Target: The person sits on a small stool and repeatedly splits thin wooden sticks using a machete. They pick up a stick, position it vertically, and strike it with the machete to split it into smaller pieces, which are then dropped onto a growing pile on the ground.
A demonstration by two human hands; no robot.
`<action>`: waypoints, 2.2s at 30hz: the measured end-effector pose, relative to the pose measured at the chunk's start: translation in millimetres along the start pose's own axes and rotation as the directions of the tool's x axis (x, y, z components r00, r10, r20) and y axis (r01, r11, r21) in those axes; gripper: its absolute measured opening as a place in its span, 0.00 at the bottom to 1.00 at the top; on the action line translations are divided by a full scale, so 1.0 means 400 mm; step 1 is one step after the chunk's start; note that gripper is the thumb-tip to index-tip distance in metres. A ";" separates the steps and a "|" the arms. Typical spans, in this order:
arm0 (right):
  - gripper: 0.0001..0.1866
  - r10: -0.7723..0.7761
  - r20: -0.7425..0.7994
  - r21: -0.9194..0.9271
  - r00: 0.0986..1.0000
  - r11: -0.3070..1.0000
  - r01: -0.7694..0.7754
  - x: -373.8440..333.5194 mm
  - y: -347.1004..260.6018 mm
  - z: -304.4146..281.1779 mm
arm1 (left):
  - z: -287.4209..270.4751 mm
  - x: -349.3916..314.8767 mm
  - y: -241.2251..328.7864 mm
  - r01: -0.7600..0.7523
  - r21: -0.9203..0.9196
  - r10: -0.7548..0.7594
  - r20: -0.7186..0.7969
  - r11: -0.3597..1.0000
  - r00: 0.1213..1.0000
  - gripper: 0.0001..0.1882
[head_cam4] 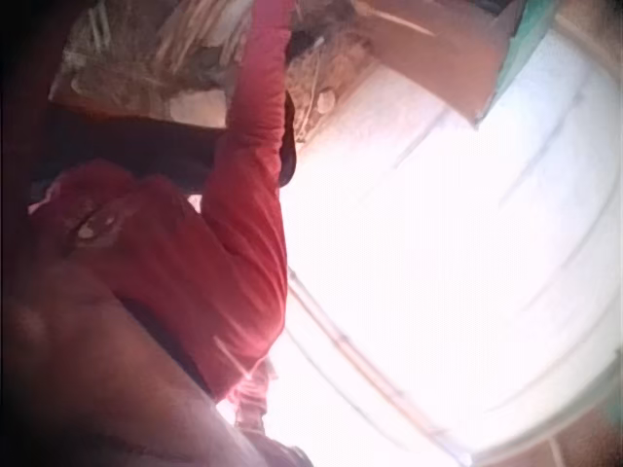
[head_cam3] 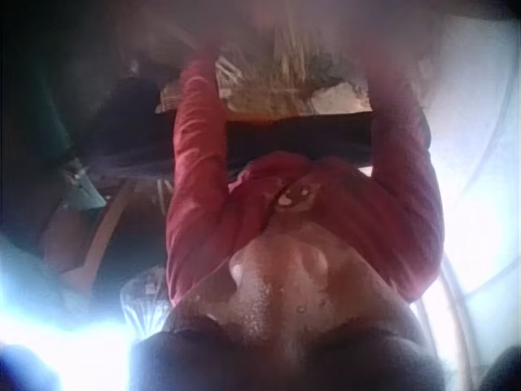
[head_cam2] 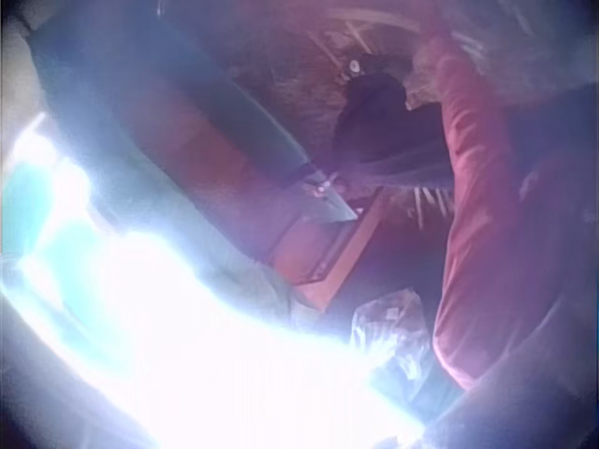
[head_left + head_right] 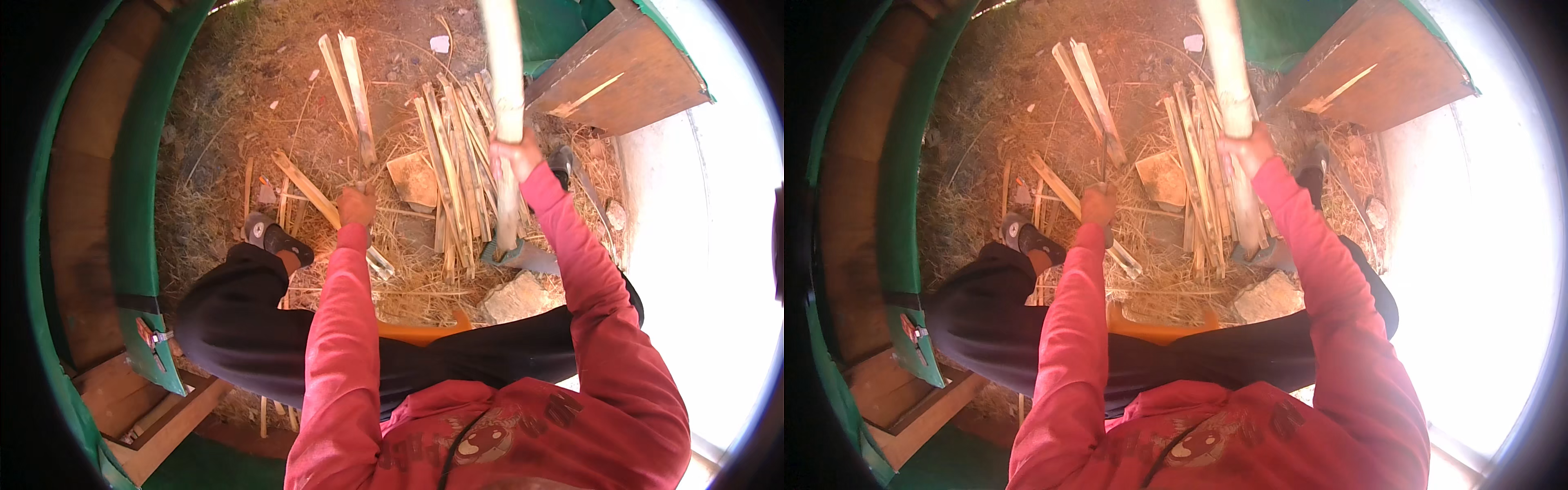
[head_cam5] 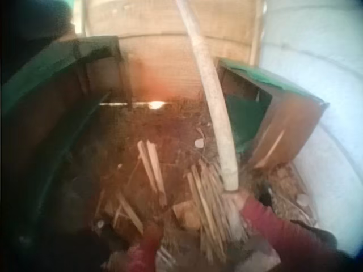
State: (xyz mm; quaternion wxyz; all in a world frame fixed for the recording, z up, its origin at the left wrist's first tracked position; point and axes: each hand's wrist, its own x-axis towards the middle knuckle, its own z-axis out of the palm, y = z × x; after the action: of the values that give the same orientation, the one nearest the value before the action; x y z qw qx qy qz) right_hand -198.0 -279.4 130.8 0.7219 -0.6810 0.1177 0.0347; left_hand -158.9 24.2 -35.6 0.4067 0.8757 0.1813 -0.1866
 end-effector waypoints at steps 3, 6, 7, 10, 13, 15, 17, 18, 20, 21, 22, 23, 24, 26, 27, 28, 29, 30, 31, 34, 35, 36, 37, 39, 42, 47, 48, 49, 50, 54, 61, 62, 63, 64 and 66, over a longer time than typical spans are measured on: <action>0.08 -0.104 -0.019 -0.019 0.994 0.994 0.104 0.020 0.033 0.003 | 0.005 -0.015 -0.012 -0.073 0.098 0.071 0.023 0.993 0.997 0.25; 0.19 0.351 -0.326 -0.547 0.878 0.687 -0.478 -0.076 0.248 -0.004 | 0.022 -0.053 0.025 -0.137 0.219 0.139 0.010 0.966 0.990 0.24; 0.23 0.479 -0.308 -0.607 0.822 0.566 -0.558 -0.088 0.341 -0.011 | 0.036 -0.014 -0.017 -0.133 0.155 0.126 0.053 0.979 0.991 0.24; 0.29 0.689 -0.183 -0.737 0.701 0.376 -0.562 -0.140 0.485 -0.030 | 0.064 0.077 -0.173 -0.231 0.088 0.228 0.043 0.969 0.973 0.22; 0.31 0.624 -0.212 -0.727 0.752 0.414 -0.548 -0.148 0.524 -0.021 | 0.065 0.058 -0.111 -0.310 0.124 0.319 -0.061 0.943 0.946 0.20; 0.32 0.648 -0.251 -0.805 0.719 0.272 -0.527 -0.169 0.546 -0.001 | 0.051 0.006 -0.042 0.068 -0.040 -0.063 0.132 0.997 0.989 0.19; 0.31 0.490 -0.286 -0.805 0.824 0.344 -0.484 -0.167 0.552 0.014 | 0.031 -0.020 -0.015 0.020 -0.067 -0.009 0.167 0.998 0.986 0.18; 0.30 0.403 -0.305 -0.805 0.863 0.376 -0.460 -0.164 0.554 0.016 | 0.025 -0.027 -0.006 -0.005 -0.080 0.020 0.186 0.997 0.982 0.18; 0.26 0.342 -0.260 -0.711 0.903 0.564 -0.419 -0.130 0.468 0.039 | 0.017 -0.012 -0.039 -0.020 -0.005 0.020 0.083 1.000 0.996 0.18; 0.25 0.328 -0.243 -0.649 0.913 0.645 -0.404 -0.131 0.416 0.053 | 0.017 -0.015 -0.073 -0.009 0.043 0.007 0.041 0.999 0.999 0.19; 0.22 0.234 -0.179 -0.645 0.956 0.706 -0.294 -0.111 0.370 0.050 | 0.020 -0.012 -0.078 -0.001 0.027 0.000 0.032 1.000 1.000 0.18; 0.19 0.148 -0.122 -0.628 0.982 0.754 -0.191 -0.101 0.335 0.045 | 0.026 -0.018 -0.086 0.016 0.018 -0.016 0.031 1.000 0.999 0.18; 0.15 0.100 -0.188 -0.508 0.977 0.842 -0.183 -0.084 0.309 0.063 | 0.034 -0.021 -0.098 0.033 0.009 -0.033 0.028 0.999 0.999 0.18; 0.19 0.287 -0.144 -0.381 0.947 0.867 -0.321 -0.049 0.271 0.061 | 0.041 -0.001 -0.113 0.006 0.048 -0.007 0.013 0.999 1.000 0.18; 0.21 0.288 -0.099 -0.369 0.953 0.879 -0.303 -0.042 0.276 0.047 | 0.049 0.006 -0.117 -0.011 0.069 0.010 0.008 0.998 1.000 0.18; 0.23 0.287 -0.052 -0.350 0.956 0.892 -0.287 -0.042 0.288 0.041 | 0.055 0.008 -0.122 -0.067 0.105 0.066 0.019 0.992 0.998 0.17; 0.27 0.230 -0.282 -0.491 0.931 0.799 -0.346 -0.062 0.346 0.039 | 0.064 0.007 -0.114 -0.137 0.138 0.132 0.043 0.981 0.990 0.17; 0.27 0.211 -0.299 -0.646 0.930 0.673 -0.361 -0.087 0.432 0.004 | 0.068 0.013 -0.104 -0.211 0.169 0.203 0.064 0.963 0.977 0.17; 0.27 0.193 -0.314 -0.774 0.929 0.515 -0.369 -0.128 0.520 -0.042 | 0.079 0.025 -0.110 -0.177 0.138 0.161 0.119 0.974 0.980 0.16; 0.37 0.509 -0.362 -0.841 0.781 0.183 -0.509 -0.149 0.618 -0.052 | 0.077 0.118 -0.099 -0.069 0.059 0.058 0.177 0.996 0.983 0.15; 0.38 0.587 -0.339 -0.828 0.735 0.184 -0.529 -0.186 0.630 -0.048 | 0.088 0.106 -0.114 0.010 0.045 -0.017 0.174 0.999 0.985 0.15; 0.39 0.601 -0.328 -0.847 0.729 0.155 -0.509 -0.229 0.650 -0.041 | 0.100 0.092 -0.129 0.089 0.031 -0.093 0.170 0.996 0.981 0.14; 0.40 0.584 -0.325 -0.864 0.744 0.136 -0.484 -0.225 0.665 -0.051 | 0.110 0.105 -0.099 0.013 0.038 -0.018 0.144 0.999 0.989 0.15; 0.50 0.767 -0.138 -0.916 0.627 0.142 -0.375 -0.190 0.619 -0.019 | 0.118 0.102 -0.140 -0.090 0.100 0.081 0.090 0.991 0.993 0.15; 0.59 0.345 -0.162 -0.768 0.924 0.544 -0.338 -0.088 0.421 0.125 | 0.116 0.071 -0.132 -0.183 0.256 0.174 0.059 0.949 0.983 0.15; 0.42 -0.234 -0.037 -0.410 0.972 0.890 0.199 0.162 -0.051 0.404 | 0.123 0.043 -0.189 -0.192 0.245 0.158 0.151 0.950 0.976 0.21; 0.37 -0.311 -0.048 -0.378 0.949 0.885 0.271 0.186 -0.105 0.441 | 0.121 0.046 -0.192 -0.179 0.233 0.133 0.199 0.956 0.971 0.25; 0.33 -0.283 -0.009 -0.373 0.959 0.891 0.259 0.215 -0.122 0.464 | 0.106 0.057 -0.183 -0.101 0.221 0.048 0.232 0.970 0.972 0.30; 0.31 -0.250 0.029 -0.371 0.968 0.896 0.243 0.241 -0.132 0.479 | 0.081 0.063 -0.151 -0.021 0.211 -0.038 0.270 0.977 0.962 0.36; 0.26 -0.393 0.112 -0.501 0.913 0.771 0.394 0.220 -0.067 0.493 | -0.109 0.005 0.151 -0.311 -0.686 0.193 -0.246 0.657 0.950 0.45; 0.21 -0.750 -0.114 -0.344 0.652 0.645 0.682 0.159 0.042 0.491 | -0.221 -0.050 0.394 -0.753 -0.401 0.403 -0.662 0.522 0.632 0.35; 0.21 -0.750 -0.116 -0.331 0.651 0.647 0.687 0.147 0.044 0.481 | -0.209 -0.048 0.400 -0.820 -0.366 0.437 -0.711 0.440 0.551 0.36; 0.22 -0.756 -0.128 -0.334 0.642 0.642 0.690 0.137 0.046 0.471 | -0.193 -0.057 0.394 -0.815 -0.386 0.481 -0.666 0.432 0.570 0.33; 0.22 -0.757 -0.141 -0.335 0.638 0.643 0.689 0.119 0.047 0.464 | -0.181 -0.047 0.392 -0.822 -0.386 0.463 -0.687 0.419 0.559 0.33; 0.22 -0.760 -0.164 -0.360 0.629 0.640 0.679 0.104 0.051 0.442 | -0.160 -0.003 0.378 -0.834 -0.393 0.425 -0.727 0.387 0.540 0.32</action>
State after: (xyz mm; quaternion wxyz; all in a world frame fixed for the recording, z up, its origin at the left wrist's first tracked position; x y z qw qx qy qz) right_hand -140.3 -107.1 110.0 0.5499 -0.7567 -0.0642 -0.3477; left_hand -77.4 -17.5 100.6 0.6832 0.6569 -0.0261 0.3179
